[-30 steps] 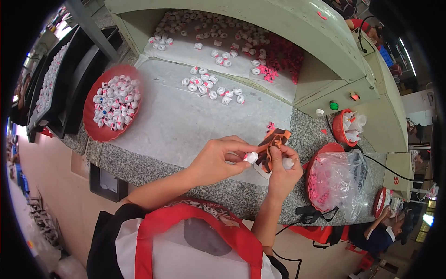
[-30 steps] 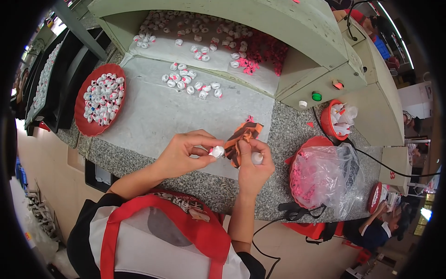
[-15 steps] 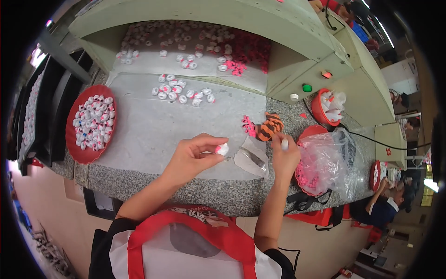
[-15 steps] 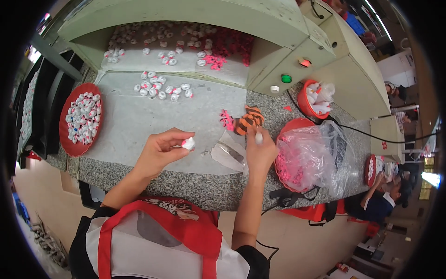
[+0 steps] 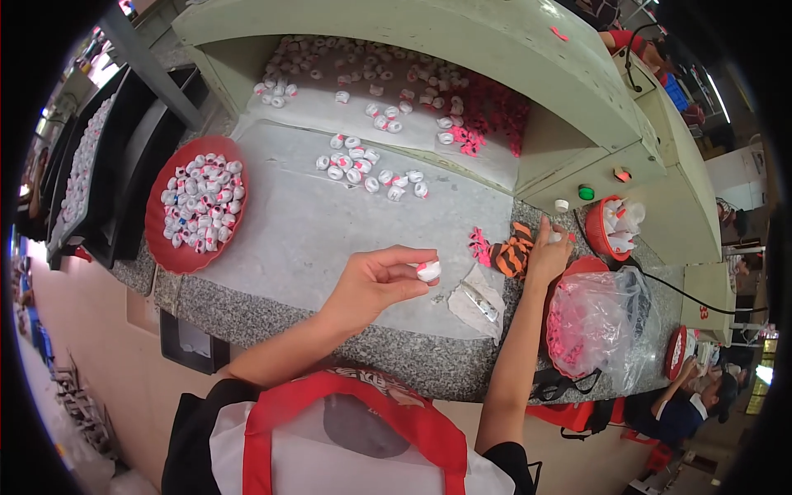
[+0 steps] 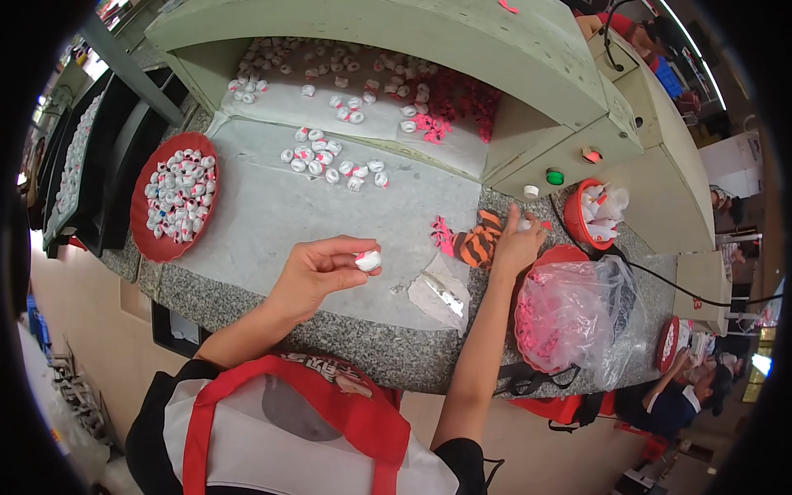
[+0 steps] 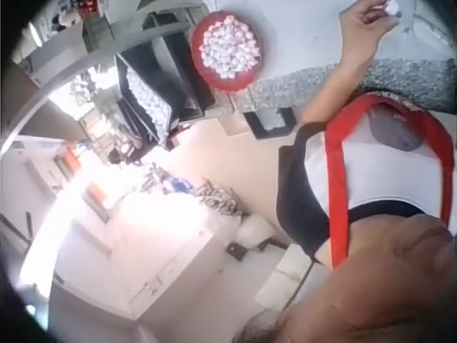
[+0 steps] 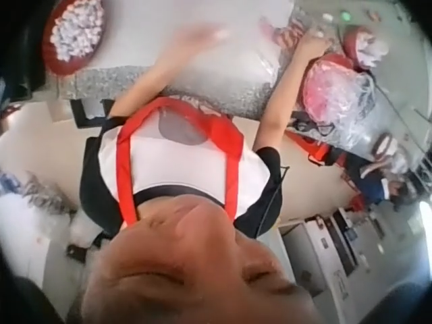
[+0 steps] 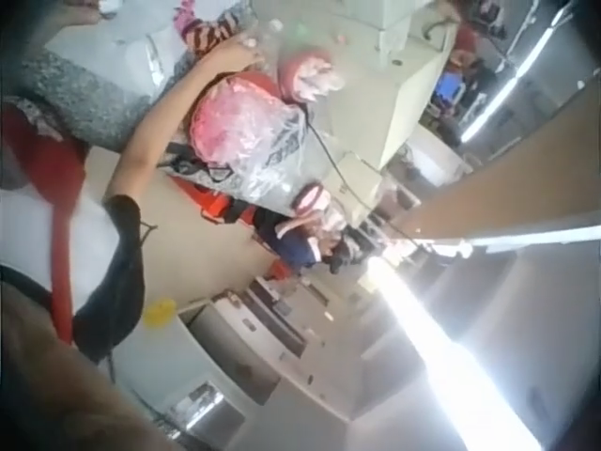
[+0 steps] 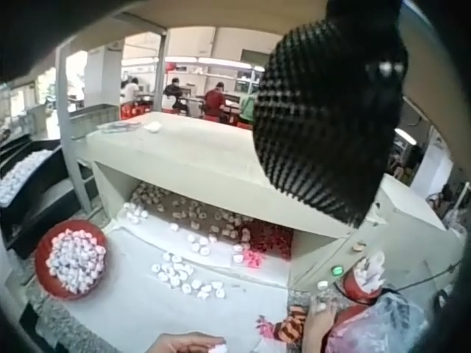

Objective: Applying glue to toy components and assembling small character figurines on a factory line.

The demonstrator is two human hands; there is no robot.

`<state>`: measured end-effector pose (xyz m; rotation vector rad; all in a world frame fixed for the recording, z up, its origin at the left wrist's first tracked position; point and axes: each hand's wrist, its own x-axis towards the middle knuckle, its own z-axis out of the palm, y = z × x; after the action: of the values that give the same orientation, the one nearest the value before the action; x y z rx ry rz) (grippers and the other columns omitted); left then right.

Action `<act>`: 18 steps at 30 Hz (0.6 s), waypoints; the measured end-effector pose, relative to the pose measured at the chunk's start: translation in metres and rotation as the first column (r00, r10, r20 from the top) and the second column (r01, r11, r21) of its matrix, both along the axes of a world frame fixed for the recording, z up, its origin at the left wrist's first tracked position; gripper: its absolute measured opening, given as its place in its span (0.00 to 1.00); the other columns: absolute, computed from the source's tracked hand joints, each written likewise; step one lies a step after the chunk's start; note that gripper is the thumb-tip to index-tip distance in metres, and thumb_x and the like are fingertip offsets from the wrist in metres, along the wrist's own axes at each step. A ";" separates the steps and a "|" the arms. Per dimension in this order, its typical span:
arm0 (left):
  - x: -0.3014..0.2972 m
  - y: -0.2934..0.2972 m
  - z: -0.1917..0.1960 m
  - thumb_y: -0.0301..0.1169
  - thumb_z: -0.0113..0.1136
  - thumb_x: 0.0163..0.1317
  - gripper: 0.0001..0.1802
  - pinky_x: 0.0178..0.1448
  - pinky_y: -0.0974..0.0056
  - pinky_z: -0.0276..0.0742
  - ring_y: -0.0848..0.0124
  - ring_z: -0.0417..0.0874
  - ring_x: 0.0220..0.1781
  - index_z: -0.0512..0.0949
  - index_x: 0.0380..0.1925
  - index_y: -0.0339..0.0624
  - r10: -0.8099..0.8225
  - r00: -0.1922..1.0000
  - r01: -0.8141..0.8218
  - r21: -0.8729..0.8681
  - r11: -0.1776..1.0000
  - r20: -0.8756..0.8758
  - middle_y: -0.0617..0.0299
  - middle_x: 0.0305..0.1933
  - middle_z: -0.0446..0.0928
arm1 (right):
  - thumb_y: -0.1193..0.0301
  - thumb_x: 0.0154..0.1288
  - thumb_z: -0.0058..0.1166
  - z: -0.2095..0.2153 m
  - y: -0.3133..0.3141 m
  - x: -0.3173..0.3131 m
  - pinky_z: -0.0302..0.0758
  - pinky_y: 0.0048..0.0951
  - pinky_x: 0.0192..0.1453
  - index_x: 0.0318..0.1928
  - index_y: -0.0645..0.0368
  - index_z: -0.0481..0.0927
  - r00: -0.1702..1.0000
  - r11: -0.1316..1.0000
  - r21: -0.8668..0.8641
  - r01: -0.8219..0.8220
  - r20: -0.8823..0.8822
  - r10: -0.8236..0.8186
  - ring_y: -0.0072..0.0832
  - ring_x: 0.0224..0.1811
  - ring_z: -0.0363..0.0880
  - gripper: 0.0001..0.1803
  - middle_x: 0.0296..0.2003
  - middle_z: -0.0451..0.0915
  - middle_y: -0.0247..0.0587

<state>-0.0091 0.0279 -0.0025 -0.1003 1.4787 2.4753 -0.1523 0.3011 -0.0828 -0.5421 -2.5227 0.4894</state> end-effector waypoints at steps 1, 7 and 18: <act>-0.001 -0.001 0.002 0.15 0.54 0.50 0.20 0.48 0.70 0.73 0.69 0.78 0.43 0.72 0.46 0.34 -0.008 1.000 0.008 -0.019 1.000 -0.010 0.57 0.43 0.74 | 0.45 0.54 0.48 0.001 0.000 -0.003 0.71 0.38 0.39 0.37 0.58 0.76 1.000 1.000 -0.020 0.001 0.011 -0.001 0.43 0.38 0.74 0.27 0.33 0.74 0.50; -0.011 0.002 0.002 0.15 0.54 0.50 0.19 0.48 0.71 0.72 0.71 0.77 0.42 0.72 0.46 0.33 0.033 0.992 -0.035 -0.018 0.999 -0.122 0.59 0.41 0.74 | 0.49 0.50 0.54 -0.004 0.014 -0.008 0.68 0.40 0.46 0.44 0.68 0.69 0.998 0.997 -0.074 -0.035 0.049 0.039 0.48 0.43 0.71 0.33 0.41 0.71 0.59; -0.024 -0.026 -0.019 0.20 0.54 0.52 0.20 0.52 0.63 0.72 0.63 0.77 0.44 0.68 0.47 0.27 0.045 0.999 -0.048 0.375 0.926 0.017 0.51 0.41 0.74 | 0.78 0.49 0.56 0.226 -0.044 0.081 0.74 0.22 0.28 0.36 0.62 0.75 0.760 0.842 0.043 -0.537 -0.409 0.505 0.24 0.30 0.74 0.11 0.32 0.74 0.40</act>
<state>-0.0335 0.0014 -0.0215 -0.0728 0.9812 2.7420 -0.0712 0.2570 0.1428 0.2531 -2.2193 0.8114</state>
